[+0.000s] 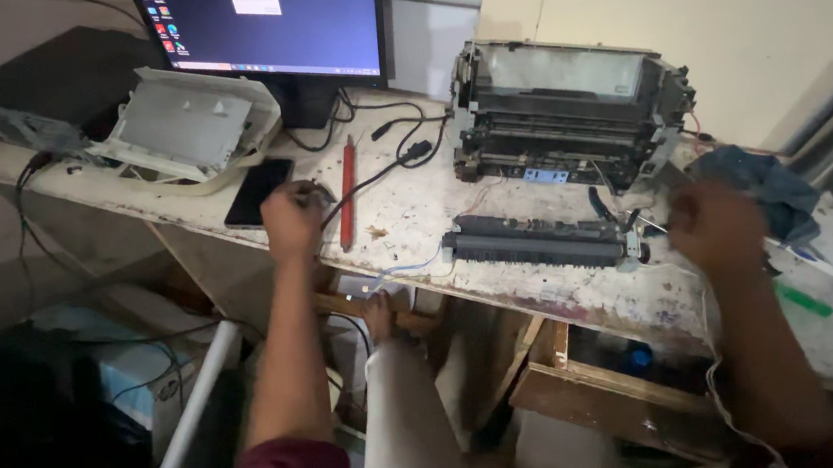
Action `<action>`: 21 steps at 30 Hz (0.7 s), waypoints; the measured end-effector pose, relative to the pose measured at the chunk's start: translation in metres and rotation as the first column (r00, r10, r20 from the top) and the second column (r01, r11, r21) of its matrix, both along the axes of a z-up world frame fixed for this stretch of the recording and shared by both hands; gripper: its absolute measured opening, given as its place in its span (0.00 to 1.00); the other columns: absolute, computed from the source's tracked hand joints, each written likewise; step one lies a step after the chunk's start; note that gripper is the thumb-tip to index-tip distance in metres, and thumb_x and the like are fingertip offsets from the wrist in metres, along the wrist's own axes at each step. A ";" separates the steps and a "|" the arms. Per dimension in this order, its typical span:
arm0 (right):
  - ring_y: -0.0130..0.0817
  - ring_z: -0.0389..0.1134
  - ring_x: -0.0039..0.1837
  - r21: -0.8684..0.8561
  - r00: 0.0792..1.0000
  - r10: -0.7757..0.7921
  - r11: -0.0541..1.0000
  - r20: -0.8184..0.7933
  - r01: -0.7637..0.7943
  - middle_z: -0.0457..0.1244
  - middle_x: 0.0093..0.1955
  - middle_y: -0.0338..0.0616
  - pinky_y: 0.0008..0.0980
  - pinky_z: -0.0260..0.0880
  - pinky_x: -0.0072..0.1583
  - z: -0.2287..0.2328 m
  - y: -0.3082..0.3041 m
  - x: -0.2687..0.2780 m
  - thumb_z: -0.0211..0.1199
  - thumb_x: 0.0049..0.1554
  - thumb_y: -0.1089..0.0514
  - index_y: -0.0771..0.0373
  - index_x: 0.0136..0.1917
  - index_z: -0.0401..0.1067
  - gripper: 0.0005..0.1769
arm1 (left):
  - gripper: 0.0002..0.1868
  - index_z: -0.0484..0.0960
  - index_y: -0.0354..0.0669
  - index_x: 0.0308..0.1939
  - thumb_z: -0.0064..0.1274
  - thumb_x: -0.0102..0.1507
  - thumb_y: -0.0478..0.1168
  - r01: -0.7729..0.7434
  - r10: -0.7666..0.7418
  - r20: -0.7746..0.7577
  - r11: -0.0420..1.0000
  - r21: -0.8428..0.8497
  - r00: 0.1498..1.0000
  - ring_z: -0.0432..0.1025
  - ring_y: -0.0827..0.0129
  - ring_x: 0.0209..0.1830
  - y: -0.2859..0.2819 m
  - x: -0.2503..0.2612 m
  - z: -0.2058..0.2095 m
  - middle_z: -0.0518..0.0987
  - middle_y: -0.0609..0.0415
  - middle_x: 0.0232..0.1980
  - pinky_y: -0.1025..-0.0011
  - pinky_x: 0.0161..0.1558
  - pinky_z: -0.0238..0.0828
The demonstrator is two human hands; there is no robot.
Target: The person disassembles a printer component, cleans it with a cloth, and reassembles it using a screwdriver. They handle wires, a cylindrical drum, and a plastic housing while working at a cluttered desk.
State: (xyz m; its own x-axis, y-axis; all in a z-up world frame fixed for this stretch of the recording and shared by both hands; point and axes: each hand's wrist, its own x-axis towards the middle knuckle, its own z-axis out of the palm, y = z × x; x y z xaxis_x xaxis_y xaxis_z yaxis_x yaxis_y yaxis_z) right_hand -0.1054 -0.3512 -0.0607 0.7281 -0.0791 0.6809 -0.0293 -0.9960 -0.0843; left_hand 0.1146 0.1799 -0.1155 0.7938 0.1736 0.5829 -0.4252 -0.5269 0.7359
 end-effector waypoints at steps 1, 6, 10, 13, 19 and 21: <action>0.49 0.70 0.46 -0.030 0.992 -0.035 0.999 0.120 0.039 0.69 0.46 0.48 0.46 0.71 0.51 0.006 0.004 -0.005 0.66 0.51 0.59 0.57 0.49 0.79 0.10 | 0.11 0.88 0.36 0.43 0.57 0.58 0.33 -0.027 0.026 -0.007 0.999 -0.018 1.000 0.81 0.50 0.38 0.000 0.003 -0.002 0.84 0.37 0.38 0.62 0.43 0.76; 0.43 0.70 0.43 -0.179 0.879 0.016 0.981 0.476 0.079 0.68 0.44 0.47 0.38 0.69 0.46 0.037 0.027 -0.010 0.65 0.64 0.62 0.61 0.48 0.77 0.02 | 0.09 0.88 0.36 0.42 0.60 0.58 0.34 -0.033 0.027 -0.053 0.994 -0.104 0.998 0.82 0.59 0.35 0.005 0.016 -0.009 0.85 0.40 0.35 0.67 0.41 0.76; 0.38 0.71 0.42 -0.022 0.883 0.278 0.956 0.379 -0.291 0.69 0.44 0.46 0.35 0.72 0.46 0.039 0.086 0.017 0.66 0.61 0.59 0.62 0.50 0.76 0.05 | 0.12 0.86 0.35 0.48 0.62 0.61 0.36 0.019 0.009 0.076 0.930 -0.367 0.997 0.79 0.68 0.36 0.003 0.016 -0.004 0.86 0.47 0.39 0.72 0.42 0.75; 0.42 0.75 0.52 -0.120 0.859 0.460 0.888 0.223 -0.444 0.72 0.52 0.49 0.37 0.77 0.56 0.046 0.156 0.054 0.64 0.57 0.57 0.61 0.50 0.79 0.10 | 0.14 0.86 0.35 0.53 0.57 0.63 0.33 0.319 -0.210 0.299 0.868 -0.382 0.931 0.75 0.73 0.38 -0.037 0.005 0.008 0.86 0.51 0.43 0.74 0.42 0.72; 0.51 0.72 0.48 0.002 0.807 0.589 0.808 -0.039 -0.590 0.70 0.52 0.48 0.47 0.71 0.47 0.052 0.254 0.082 0.66 0.56 0.54 0.58 0.61 0.76 0.20 | 0.11 0.86 0.32 0.50 0.61 0.64 0.33 0.615 -0.616 0.137 0.688 -0.386 0.776 0.79 0.76 0.44 -0.106 -0.031 -0.002 0.87 0.52 0.46 0.77 0.48 0.75; 0.51 0.71 0.48 0.044 0.747 0.663 0.748 -0.044 -0.662 0.69 0.52 0.48 0.45 0.71 0.46 0.052 0.255 0.088 0.66 0.53 0.56 0.59 0.59 0.76 0.20 | 0.10 0.87 0.32 0.49 0.60 0.64 0.33 0.657 -0.691 0.083 0.634 -0.408 0.718 0.79 0.77 0.42 -0.111 -0.020 -0.014 0.87 0.52 0.44 0.78 0.47 0.76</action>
State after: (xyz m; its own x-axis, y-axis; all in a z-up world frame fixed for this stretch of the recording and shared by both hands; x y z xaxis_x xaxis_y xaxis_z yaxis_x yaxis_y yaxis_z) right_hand -0.0177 -0.0959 -0.0091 0.6388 0.4211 0.6439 0.6319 -0.7646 -0.1268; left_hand 0.0947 0.0694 -0.1294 0.8176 -0.2356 0.5254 -0.4831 0.2158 0.8485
